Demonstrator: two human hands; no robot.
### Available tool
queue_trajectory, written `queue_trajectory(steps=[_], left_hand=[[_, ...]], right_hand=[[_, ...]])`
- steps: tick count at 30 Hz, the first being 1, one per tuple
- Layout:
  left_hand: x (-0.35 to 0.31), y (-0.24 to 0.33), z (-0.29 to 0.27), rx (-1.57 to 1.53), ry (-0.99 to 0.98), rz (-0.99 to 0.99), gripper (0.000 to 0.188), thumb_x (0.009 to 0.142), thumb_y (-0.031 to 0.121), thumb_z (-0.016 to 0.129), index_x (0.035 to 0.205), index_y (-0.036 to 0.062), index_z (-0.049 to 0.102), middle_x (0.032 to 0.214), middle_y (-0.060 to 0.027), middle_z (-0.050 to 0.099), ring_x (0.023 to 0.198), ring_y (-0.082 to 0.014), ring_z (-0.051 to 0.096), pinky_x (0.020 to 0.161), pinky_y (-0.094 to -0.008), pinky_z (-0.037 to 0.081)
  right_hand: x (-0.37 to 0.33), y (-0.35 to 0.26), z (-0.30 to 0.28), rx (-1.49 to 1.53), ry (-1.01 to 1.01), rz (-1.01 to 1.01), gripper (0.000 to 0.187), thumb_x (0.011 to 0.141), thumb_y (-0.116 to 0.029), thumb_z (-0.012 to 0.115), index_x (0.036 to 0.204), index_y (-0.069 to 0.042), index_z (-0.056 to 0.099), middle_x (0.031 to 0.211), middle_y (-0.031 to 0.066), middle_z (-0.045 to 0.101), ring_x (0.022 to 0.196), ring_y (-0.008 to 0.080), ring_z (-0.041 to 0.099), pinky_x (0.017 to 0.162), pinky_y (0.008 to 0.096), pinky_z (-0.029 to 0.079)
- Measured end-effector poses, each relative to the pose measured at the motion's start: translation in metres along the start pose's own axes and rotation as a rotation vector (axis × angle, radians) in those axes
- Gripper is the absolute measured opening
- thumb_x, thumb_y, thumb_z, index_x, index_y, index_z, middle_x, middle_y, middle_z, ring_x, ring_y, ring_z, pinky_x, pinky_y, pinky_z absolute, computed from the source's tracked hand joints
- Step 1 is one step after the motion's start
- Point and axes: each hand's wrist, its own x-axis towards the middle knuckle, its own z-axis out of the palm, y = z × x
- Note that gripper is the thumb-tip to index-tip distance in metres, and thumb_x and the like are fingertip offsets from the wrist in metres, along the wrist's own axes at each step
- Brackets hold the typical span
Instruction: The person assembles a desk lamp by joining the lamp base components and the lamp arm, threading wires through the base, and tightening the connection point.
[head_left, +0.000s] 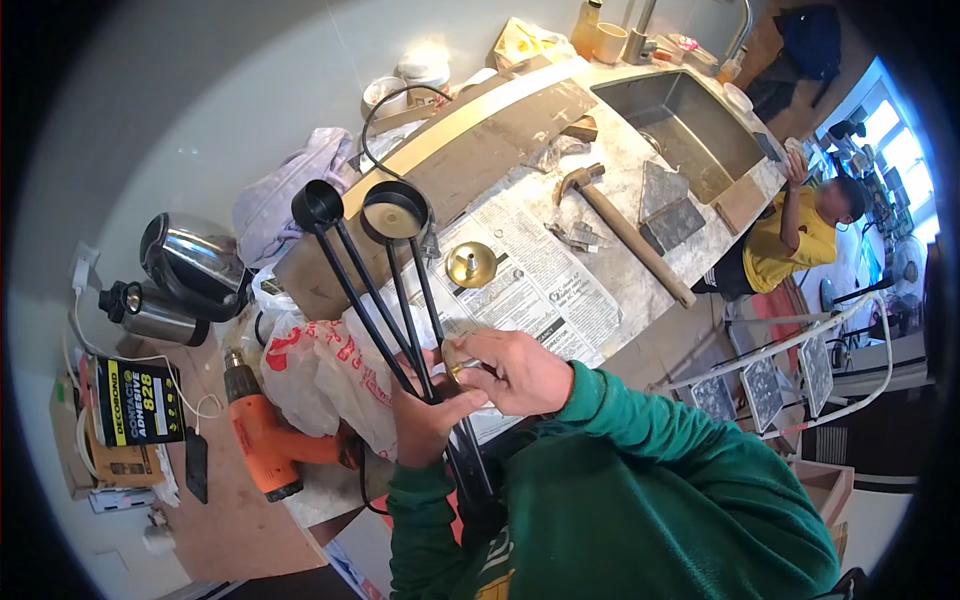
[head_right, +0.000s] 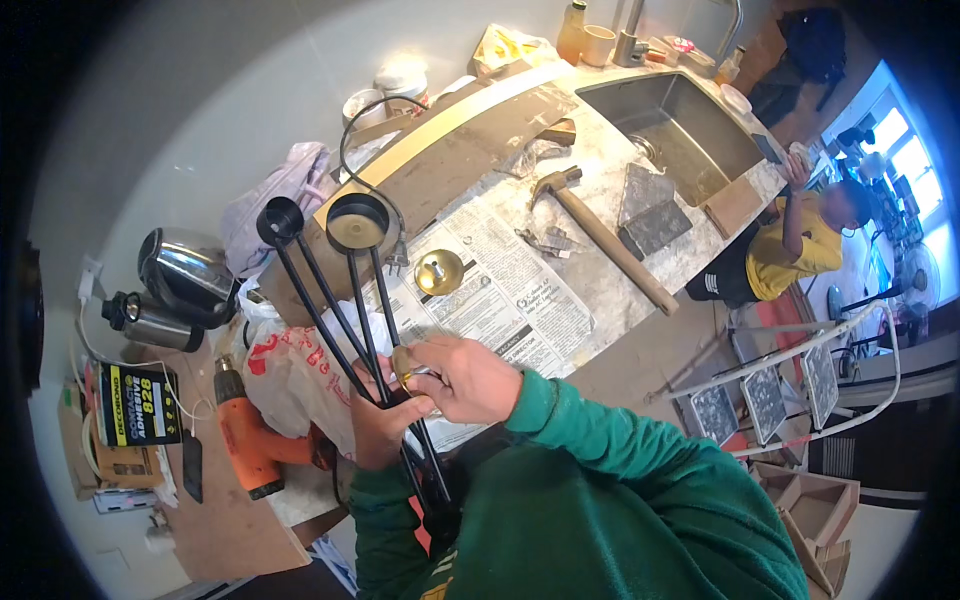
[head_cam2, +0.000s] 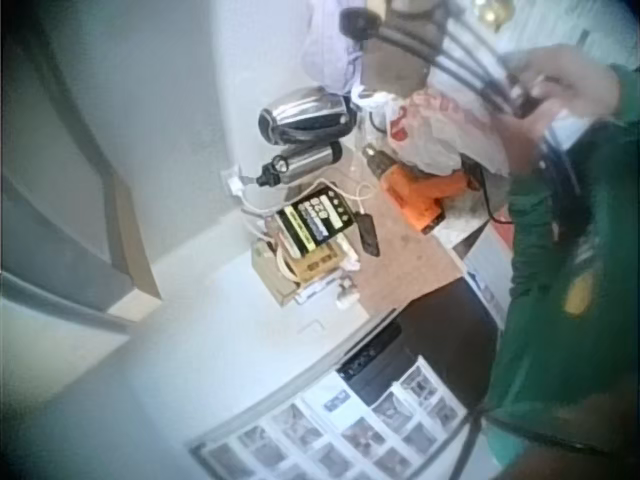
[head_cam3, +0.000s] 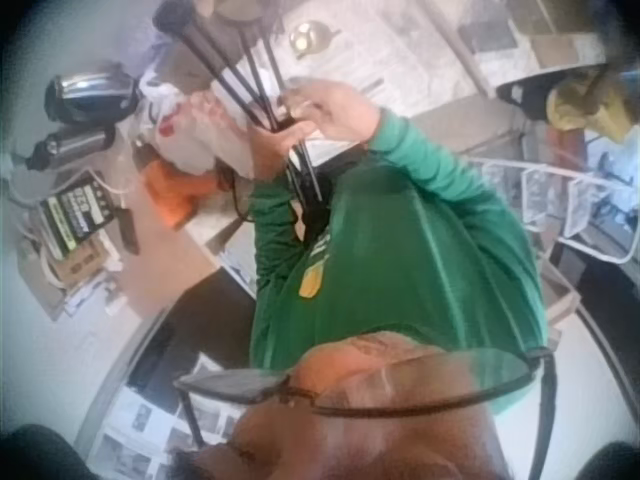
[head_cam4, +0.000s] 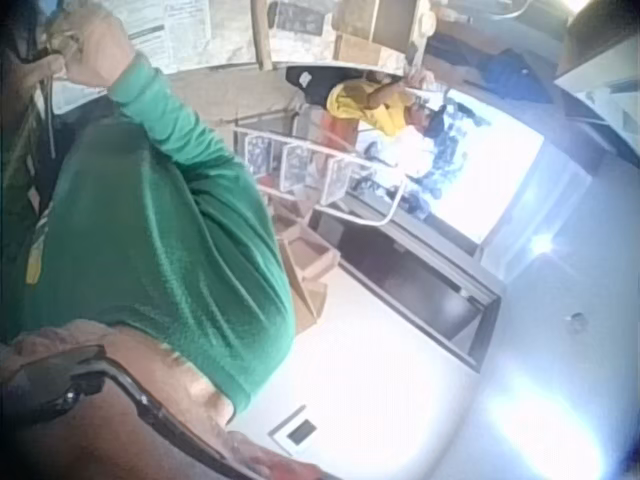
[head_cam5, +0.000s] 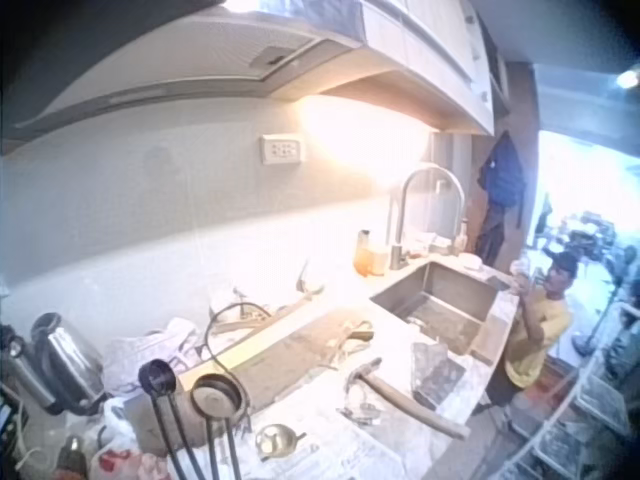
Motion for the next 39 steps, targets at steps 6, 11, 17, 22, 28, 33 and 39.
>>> queue_trajectory(steps=[6,11,17,22,28,33,39], left_hand=[[-0.002,-0.003,-0.002,0.049,0.13,-0.005,0.049,0.066,-0.007,0.067,0.106,0.0023,0.041,0.106,-0.0162,0.059,0.072,-0.0177,0.059,0.059,-0.0293,0.051],[-0.002,-0.006,-0.011,-0.096,0.117,0.006,0.044,0.074,-0.008,0.061,0.11,0.0036,0.038,0.111,-0.0252,0.057,0.063,-0.0207,0.06,0.055,-0.0306,0.051],[-0.004,-0.009,-0.02,-0.113,0.124,0.001,0.047,0.074,-0.005,0.065,0.111,0.0057,0.038,0.112,-0.026,0.055,0.063,-0.0208,0.059,0.057,-0.0307,0.052],[-0.002,-0.013,-0.02,-0.14,0.08,-0.009,0.045,0.075,-0.002,0.066,0.11,0.0051,0.039,0.112,-0.0264,0.056,0.064,-0.021,0.06,0.057,-0.0313,0.052],[-0.002,-0.015,-0.02,-0.127,0.113,-0.008,0.043,0.077,-0.001,0.065,0.111,0.003,0.038,0.11,-0.0296,0.055,0.06,-0.0213,0.059,0.055,-0.0305,0.052],[-0.002,-0.017,-0.02,-0.153,0.076,0.017,0.044,0.079,0.0,0.065,0.113,0.0031,0.038,0.111,-0.0299,0.054,0.06,-0.0217,0.059,0.055,-0.0306,0.053],[-0.001,-0.014,-0.018,-0.132,0.041,0.042,0.044,0.081,0.005,0.067,0.114,0.0032,0.038,0.111,-0.0283,0.054,0.061,-0.0214,0.06,0.055,-0.0302,0.053]], right_hand=[[0.01,0.002,-0.025,-0.242,-0.018,0.011,0.015,0.077,-0.004,0.062,0.091,0.001,0.057,0.081,0.0185,0.057,0.072,0.0363,0.06,0.062,0.0427,0.048],[0.001,0.037,-0.028,-0.611,-0.21,0.136,0.019,0.071,-0.01,0.065,0.086,-0.002,0.057,0.085,0.0166,0.059,0.073,0.0343,0.063,0.062,0.0422,0.052],[0.005,0.046,-0.031,-0.358,-0.178,0.169,0.029,0.072,-0.016,0.07,0.094,-0.001,0.057,0.084,0.0159,0.058,0.076,0.036,0.062,0.066,0.0423,0.051],[0.049,0.085,-0.05,-0.325,0.15,0.158,0.015,0.074,-0.006,0.064,0.087,-0.001,0.062,0.079,0.0151,0.056,0.073,0.0349,0.059,0.067,0.0395,0.049],[0.07,0.125,-0.021,-0.369,0.179,-0.049,0.014,0.068,-0.005,0.064,0.082,-0.004,0.061,0.082,0.0131,0.056,0.078,0.0343,0.058,0.067,0.042,0.05],[0.067,0.124,-0.023,-0.388,0.165,-0.023,0.017,0.069,-0.007,0.065,0.084,-0.003,0.058,0.083,0.0135,0.054,0.079,0.0349,0.058,0.068,0.0425,0.049],[0.064,0.128,-0.017,-0.41,0.235,-0.079,0.021,0.072,-0.006,0.067,0.088,-0.002,0.054,0.085,0.014,0.051,0.078,0.0355,0.055,0.068,0.0426,0.048]])
